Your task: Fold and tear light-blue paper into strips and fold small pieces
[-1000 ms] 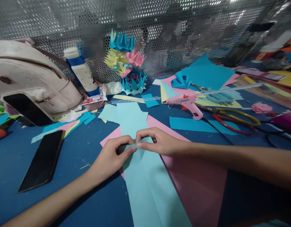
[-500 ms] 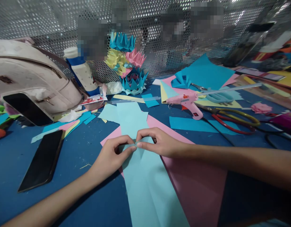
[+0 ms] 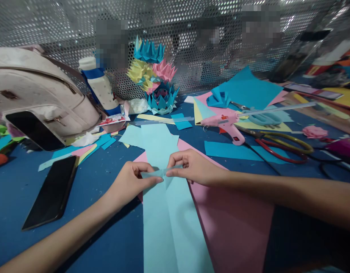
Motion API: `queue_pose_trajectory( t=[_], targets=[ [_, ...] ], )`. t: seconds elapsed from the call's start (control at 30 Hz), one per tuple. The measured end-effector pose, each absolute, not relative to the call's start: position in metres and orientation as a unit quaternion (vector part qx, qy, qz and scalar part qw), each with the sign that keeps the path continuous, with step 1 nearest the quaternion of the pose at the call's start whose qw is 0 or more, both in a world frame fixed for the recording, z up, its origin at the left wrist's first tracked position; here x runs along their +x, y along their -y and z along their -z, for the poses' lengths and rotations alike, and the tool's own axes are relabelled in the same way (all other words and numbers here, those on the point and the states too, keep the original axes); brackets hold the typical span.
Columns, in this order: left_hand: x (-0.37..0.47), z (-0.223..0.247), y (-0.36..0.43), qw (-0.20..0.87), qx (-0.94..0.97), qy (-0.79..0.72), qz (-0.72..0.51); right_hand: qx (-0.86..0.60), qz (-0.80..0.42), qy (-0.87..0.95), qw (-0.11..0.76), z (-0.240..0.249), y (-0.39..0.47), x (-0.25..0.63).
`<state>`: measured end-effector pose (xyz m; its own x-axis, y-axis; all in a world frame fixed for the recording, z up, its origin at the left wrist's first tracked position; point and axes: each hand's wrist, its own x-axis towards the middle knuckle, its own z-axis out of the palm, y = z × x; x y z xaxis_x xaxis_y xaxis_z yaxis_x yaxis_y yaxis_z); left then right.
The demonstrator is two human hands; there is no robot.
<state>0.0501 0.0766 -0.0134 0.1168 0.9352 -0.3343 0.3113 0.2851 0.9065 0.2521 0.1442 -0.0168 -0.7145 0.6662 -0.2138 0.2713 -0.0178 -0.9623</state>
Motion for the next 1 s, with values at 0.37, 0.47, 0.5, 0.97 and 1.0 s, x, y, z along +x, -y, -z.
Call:
queue_pose_trajectory(
  t=[0.37,0.47,0.5,0.97,1.0],
  targets=[
    [0.0516,0.0110,-0.0757,0.537,0.518,-0.596,-0.297,-0.322,-0.648,0.667,0.177,0.0181,-0.1418,0.2500],
    [0.0511,0.0114,-0.0761,0.534,0.519,-0.597,-0.297,-0.325,-0.644,0.670,0.175,0.0181,-0.1417,0.2505],
    [0.0509,0.0117,-0.0763,0.533,0.521,-0.597,-0.296,-0.327,-0.640,0.674,0.171,0.0182,-0.1420,0.2508],
    [0.0544,0.0105,-0.0758,0.491,0.563,-0.581,-0.324,-0.308,-0.494,0.801,0.140,0.0150,-0.1445,0.2497],
    [0.0550,0.0103,-0.0755,0.491,0.560,-0.587,-0.319,-0.308,-0.497,0.799,0.138,0.0148,-0.1443,0.2496]
  ],
)
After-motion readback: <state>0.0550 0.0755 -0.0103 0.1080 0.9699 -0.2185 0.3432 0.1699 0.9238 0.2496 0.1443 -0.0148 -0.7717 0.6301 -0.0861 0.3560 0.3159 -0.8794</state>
